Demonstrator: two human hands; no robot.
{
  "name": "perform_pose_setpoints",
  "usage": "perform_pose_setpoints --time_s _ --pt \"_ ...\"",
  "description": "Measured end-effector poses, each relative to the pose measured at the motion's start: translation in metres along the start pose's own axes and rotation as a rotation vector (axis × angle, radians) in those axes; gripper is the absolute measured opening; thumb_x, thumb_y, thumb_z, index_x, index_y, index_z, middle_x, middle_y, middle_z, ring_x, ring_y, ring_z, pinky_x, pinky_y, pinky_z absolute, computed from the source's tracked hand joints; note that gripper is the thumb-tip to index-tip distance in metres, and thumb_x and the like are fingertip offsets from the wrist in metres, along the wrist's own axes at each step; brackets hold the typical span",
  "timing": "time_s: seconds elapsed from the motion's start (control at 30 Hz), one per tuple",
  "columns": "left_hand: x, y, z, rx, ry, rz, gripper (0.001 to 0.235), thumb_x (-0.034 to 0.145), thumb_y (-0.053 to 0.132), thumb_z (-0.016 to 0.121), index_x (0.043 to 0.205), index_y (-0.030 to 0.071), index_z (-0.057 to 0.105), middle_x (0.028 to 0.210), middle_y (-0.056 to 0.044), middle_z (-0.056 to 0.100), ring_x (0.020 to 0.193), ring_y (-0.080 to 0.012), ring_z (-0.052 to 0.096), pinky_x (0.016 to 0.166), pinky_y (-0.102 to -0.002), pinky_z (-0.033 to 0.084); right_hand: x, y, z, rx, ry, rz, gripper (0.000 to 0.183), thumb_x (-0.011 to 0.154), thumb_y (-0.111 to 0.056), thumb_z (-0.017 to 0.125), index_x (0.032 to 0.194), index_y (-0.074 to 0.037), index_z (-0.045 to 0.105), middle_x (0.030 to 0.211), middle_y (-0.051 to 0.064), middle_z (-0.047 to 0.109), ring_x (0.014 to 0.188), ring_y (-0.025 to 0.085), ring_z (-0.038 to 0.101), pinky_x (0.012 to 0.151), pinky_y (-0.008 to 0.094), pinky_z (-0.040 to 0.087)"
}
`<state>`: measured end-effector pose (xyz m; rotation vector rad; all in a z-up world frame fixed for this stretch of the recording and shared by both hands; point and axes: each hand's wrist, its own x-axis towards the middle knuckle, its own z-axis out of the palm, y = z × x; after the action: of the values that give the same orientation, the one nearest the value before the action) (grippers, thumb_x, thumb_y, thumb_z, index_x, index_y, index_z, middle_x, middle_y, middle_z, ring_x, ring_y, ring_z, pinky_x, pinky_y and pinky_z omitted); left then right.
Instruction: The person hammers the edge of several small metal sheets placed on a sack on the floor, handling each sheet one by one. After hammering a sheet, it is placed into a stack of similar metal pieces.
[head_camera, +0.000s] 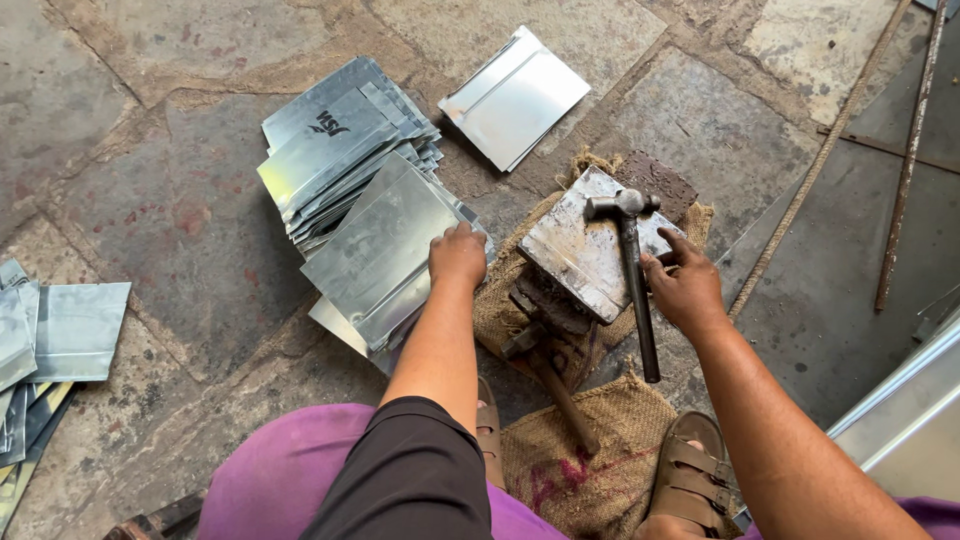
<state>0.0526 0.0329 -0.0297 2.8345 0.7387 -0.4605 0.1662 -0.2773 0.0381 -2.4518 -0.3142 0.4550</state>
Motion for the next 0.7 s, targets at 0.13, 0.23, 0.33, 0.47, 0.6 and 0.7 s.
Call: perform_pose_setpoints --time_s 0.13,0.23,0.33,0.47,0.6,0.7 --pt "0.006 0.003 0.013 0.013 0.043 -0.011 0.027 0.106 0.020 0.046 0.112 0.013 0.072 0.119 -0.009 0.065 0.116 -0.0267 0.062 0.095 -0.047 0.050 0.004 0.001 0.002 0.032 0.003 -0.005 0.054 0.097 -0.033 0.068 0.148 -0.020 0.056 0.107 0.013 0.076 0.095 0.024 0.074 0.088 0.039 0.058" --pt "0.004 0.010 0.011 0.074 0.024 -0.021 0.026 0.104 0.015 0.047 0.113 0.013 0.071 0.117 -0.010 0.066 0.110 -0.0278 0.066 0.092 -0.046 0.052 0.005 0.002 0.002 0.006 0.007 -0.007 0.053 0.097 -0.034 0.069 0.147 -0.020 0.057 0.104 0.013 0.075 0.093 0.024 0.073 0.087 0.040 0.058" --pt "-0.001 0.014 -0.005 0.070 0.047 -0.049 0.022 0.101 0.020 0.050 0.113 0.014 0.067 0.114 -0.010 0.064 0.105 -0.0265 0.066 0.089 -0.045 0.051 0.006 0.003 0.000 -0.034 0.050 -0.002 0.051 0.099 -0.033 0.069 0.146 -0.019 0.058 0.099 0.013 0.075 0.091 0.024 0.072 0.086 0.040 0.058" --pt "0.003 0.000 -0.045 -0.113 0.203 -0.132 0.023 0.103 0.030 0.051 0.115 0.010 0.056 0.108 -0.011 0.063 0.093 -0.0266 0.070 0.076 -0.044 0.056 0.006 -0.003 -0.010 0.025 0.126 -0.048 0.045 0.100 -0.030 0.068 0.142 -0.017 0.061 0.100 0.012 0.075 0.088 0.023 0.073 0.081 0.037 0.060" --pt "0.011 -0.018 -0.095 -0.331 0.733 -0.160 0.019 0.093 0.029 0.063 0.096 0.011 0.057 0.106 -0.014 0.063 0.083 -0.0373 0.066 0.069 -0.053 0.055 0.004 -0.032 -0.016 0.127 0.134 -0.090 0.037 0.102 -0.027 0.065 0.137 -0.017 0.064 0.106 0.012 0.075 0.089 0.024 0.073 0.078 0.039 0.064" --pt "0.004 -0.032 -0.134 -0.447 1.115 -0.085 0.014 0.092 0.017 0.063 0.090 0.007 0.054 0.098 -0.016 0.063 0.082 -0.0402 0.065 0.071 -0.053 0.055 -0.007 -0.057 -0.016 0.187 0.156 -0.309 0.036 0.102 -0.025 0.067 0.135 -0.011 0.063 0.110 0.015 0.074 0.095 0.025 0.073 0.084 0.039 0.062"
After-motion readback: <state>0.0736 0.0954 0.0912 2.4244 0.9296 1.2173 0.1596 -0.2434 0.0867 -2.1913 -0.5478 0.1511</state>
